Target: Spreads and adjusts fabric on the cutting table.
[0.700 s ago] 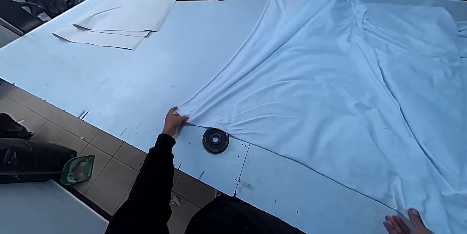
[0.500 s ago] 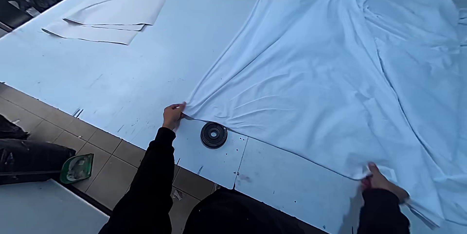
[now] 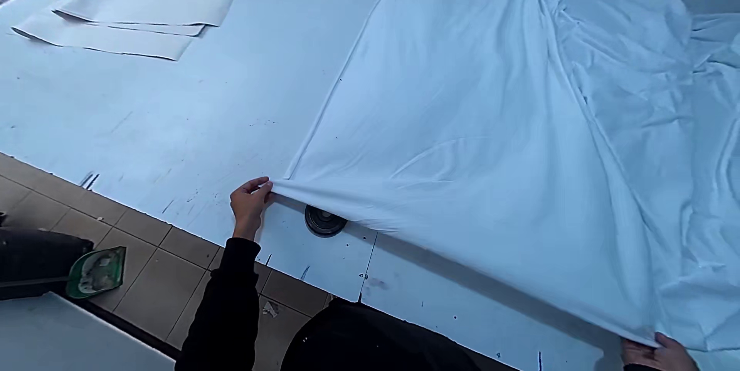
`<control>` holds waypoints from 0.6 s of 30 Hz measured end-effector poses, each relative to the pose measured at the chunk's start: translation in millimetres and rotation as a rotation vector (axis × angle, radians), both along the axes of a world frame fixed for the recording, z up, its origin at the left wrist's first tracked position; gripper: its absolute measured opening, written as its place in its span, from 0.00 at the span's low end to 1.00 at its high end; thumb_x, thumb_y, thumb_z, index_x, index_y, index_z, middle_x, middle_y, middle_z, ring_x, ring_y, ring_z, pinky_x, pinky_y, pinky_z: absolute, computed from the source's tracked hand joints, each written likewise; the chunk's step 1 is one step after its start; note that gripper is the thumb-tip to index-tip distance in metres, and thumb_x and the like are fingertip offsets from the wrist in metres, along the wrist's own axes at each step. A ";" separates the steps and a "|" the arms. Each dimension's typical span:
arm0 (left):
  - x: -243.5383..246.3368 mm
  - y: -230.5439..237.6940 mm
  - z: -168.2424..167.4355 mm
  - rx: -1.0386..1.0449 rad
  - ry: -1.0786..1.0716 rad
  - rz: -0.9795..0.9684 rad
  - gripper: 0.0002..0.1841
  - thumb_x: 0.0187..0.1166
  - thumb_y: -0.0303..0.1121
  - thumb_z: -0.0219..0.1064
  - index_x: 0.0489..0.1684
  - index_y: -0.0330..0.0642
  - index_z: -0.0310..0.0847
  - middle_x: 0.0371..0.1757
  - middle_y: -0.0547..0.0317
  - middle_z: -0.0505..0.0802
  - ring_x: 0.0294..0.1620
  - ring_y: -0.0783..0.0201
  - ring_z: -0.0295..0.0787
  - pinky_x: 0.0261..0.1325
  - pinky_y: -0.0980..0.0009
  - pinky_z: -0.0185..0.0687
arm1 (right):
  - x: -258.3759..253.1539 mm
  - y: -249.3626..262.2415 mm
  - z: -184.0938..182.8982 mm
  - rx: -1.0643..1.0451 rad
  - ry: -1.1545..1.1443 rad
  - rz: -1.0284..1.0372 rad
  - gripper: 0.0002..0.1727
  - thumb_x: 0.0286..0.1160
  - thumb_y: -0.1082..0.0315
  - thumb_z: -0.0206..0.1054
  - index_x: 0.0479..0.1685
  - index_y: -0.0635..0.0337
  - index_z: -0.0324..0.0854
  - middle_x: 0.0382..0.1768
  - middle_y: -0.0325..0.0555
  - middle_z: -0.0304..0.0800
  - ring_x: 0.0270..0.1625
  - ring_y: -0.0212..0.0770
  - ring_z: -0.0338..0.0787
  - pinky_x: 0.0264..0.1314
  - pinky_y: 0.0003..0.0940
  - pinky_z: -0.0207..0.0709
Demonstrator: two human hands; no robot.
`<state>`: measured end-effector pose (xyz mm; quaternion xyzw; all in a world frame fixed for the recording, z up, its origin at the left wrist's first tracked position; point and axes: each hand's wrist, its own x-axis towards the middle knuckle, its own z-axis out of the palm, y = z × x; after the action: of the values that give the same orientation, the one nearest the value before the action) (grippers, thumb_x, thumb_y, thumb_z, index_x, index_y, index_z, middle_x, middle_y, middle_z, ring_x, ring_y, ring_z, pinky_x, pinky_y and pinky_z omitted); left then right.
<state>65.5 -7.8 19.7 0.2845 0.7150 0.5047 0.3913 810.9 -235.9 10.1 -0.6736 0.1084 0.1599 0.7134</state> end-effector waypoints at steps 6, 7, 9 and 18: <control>2.6 -0.8 -10.2 -0.084 -0.034 0.008 0.20 0.76 0.20 0.72 0.66 0.40 0.85 0.44 0.46 0.90 0.26 0.61 0.87 0.31 0.65 0.88 | -35.1 4.7 -17.0 -0.008 0.158 0.019 0.20 0.89 0.64 0.57 0.75 0.57 0.65 0.62 0.47 0.76 0.58 0.37 0.83 0.57 0.33 0.82; 2.1 0.8 -9.1 -0.073 -0.036 -0.003 0.19 0.77 0.20 0.71 0.66 0.39 0.85 0.46 0.45 0.90 0.26 0.60 0.87 0.31 0.65 0.88 | -36.8 7.8 -17.0 -0.011 0.163 0.037 0.20 0.90 0.63 0.57 0.75 0.57 0.64 0.61 0.47 0.75 0.58 0.36 0.83 0.56 0.32 0.82; 2.2 8.8 -6.6 -0.046 -0.032 0.005 0.17 0.77 0.19 0.71 0.64 0.36 0.86 0.48 0.43 0.92 0.27 0.60 0.89 0.33 0.64 0.89 | -37.2 14.0 -17.6 0.014 0.167 0.052 0.20 0.90 0.63 0.56 0.75 0.56 0.64 0.61 0.47 0.76 0.58 0.36 0.83 0.56 0.33 0.82; -2.9 13.6 -7.4 -0.153 0.130 -0.055 0.21 0.73 0.29 0.79 0.64 0.41 0.86 0.52 0.43 0.91 0.36 0.56 0.88 0.44 0.56 0.88 | -24.8 19.4 -19.5 -0.056 0.084 0.021 0.28 0.87 0.64 0.60 0.84 0.57 0.60 0.74 0.54 0.74 0.69 0.46 0.83 0.63 0.44 0.84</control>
<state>62.5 5.8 12.4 0.3052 0.7673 0.4181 0.3785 786.1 -216.4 -9.4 -0.6871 0.1354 0.1924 0.6875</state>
